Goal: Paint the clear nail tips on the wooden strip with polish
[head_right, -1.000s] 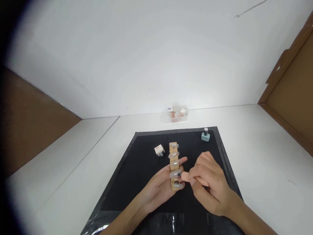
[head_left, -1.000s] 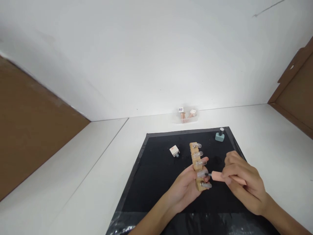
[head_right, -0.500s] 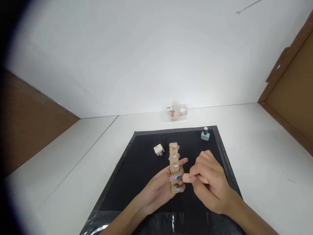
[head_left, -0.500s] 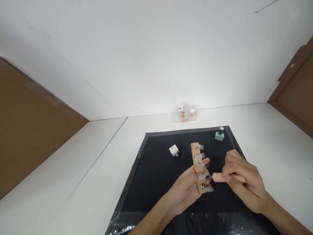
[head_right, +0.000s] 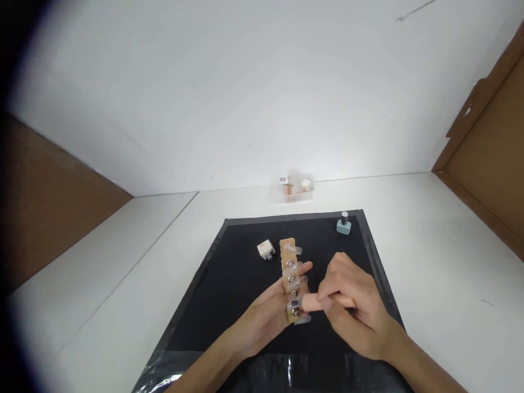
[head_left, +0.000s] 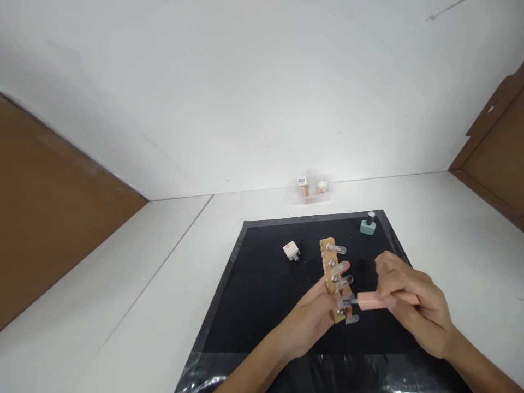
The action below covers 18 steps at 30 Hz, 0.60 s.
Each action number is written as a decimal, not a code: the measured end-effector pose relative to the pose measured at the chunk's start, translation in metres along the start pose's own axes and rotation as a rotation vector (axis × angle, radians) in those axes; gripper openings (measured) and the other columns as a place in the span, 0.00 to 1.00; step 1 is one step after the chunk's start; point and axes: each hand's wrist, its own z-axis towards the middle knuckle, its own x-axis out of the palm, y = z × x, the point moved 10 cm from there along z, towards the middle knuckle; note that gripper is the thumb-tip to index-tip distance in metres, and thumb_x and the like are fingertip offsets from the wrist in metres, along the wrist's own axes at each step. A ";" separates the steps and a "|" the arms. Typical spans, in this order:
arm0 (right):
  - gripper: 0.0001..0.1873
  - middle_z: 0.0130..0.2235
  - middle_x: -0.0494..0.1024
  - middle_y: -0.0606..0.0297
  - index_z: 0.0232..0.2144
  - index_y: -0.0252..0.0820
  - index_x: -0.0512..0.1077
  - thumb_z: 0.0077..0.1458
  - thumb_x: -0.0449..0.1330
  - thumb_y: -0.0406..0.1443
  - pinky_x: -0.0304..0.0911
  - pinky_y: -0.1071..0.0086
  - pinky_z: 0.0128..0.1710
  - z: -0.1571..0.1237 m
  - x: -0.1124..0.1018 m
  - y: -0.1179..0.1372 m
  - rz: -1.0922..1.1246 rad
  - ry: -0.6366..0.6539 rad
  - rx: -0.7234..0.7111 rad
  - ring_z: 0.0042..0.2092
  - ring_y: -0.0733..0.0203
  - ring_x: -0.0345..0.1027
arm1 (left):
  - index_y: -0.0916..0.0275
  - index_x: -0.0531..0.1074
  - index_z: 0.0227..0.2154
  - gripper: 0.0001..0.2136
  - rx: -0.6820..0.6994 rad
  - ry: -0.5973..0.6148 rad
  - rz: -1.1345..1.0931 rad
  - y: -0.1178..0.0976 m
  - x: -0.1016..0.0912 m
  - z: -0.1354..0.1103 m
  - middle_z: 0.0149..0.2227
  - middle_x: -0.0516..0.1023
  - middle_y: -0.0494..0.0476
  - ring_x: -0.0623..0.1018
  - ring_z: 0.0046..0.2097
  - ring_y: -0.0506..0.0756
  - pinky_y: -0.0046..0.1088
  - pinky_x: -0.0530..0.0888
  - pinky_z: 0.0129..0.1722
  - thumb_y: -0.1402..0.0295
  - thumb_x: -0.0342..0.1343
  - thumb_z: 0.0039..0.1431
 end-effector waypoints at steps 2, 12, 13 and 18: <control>0.11 0.19 0.62 0.70 0.24 0.43 0.62 0.50 0.49 0.23 0.53 0.69 0.23 0.001 0.004 0.000 -0.016 0.038 0.014 0.23 0.64 0.54 | 0.57 0.73 0.43 0.19 0.021 0.015 0.031 0.001 0.000 0.001 0.29 0.67 0.49 0.67 0.33 0.49 0.28 0.61 0.37 0.72 0.63 0.44; 0.11 0.20 0.62 0.69 0.24 0.43 0.61 0.52 0.49 0.24 0.53 0.68 0.23 -0.004 0.002 -0.007 0.040 0.039 0.053 0.24 0.63 0.55 | 0.55 0.67 0.51 0.22 0.132 0.079 0.259 -0.006 -0.002 0.000 0.32 0.67 0.50 0.65 0.35 0.51 0.30 0.59 0.43 0.66 0.58 0.52; 0.10 0.20 0.61 0.69 0.24 0.43 0.61 0.52 0.49 0.24 0.54 0.69 0.23 -0.003 0.004 -0.006 0.032 0.064 0.046 0.24 0.63 0.54 | 0.55 0.67 0.52 0.22 0.136 0.076 0.285 -0.006 -0.002 0.000 0.33 0.67 0.51 0.65 0.37 0.51 0.30 0.58 0.45 0.66 0.58 0.52; 0.12 0.19 0.58 0.70 0.23 0.43 0.60 0.52 0.48 0.24 0.50 0.68 0.22 -0.002 0.000 -0.010 -0.141 0.030 0.068 0.23 0.64 0.52 | 0.52 0.65 0.53 0.24 0.138 0.065 0.303 -0.004 -0.007 -0.001 0.37 0.68 0.52 0.65 0.39 0.52 0.32 0.58 0.48 0.64 0.58 0.52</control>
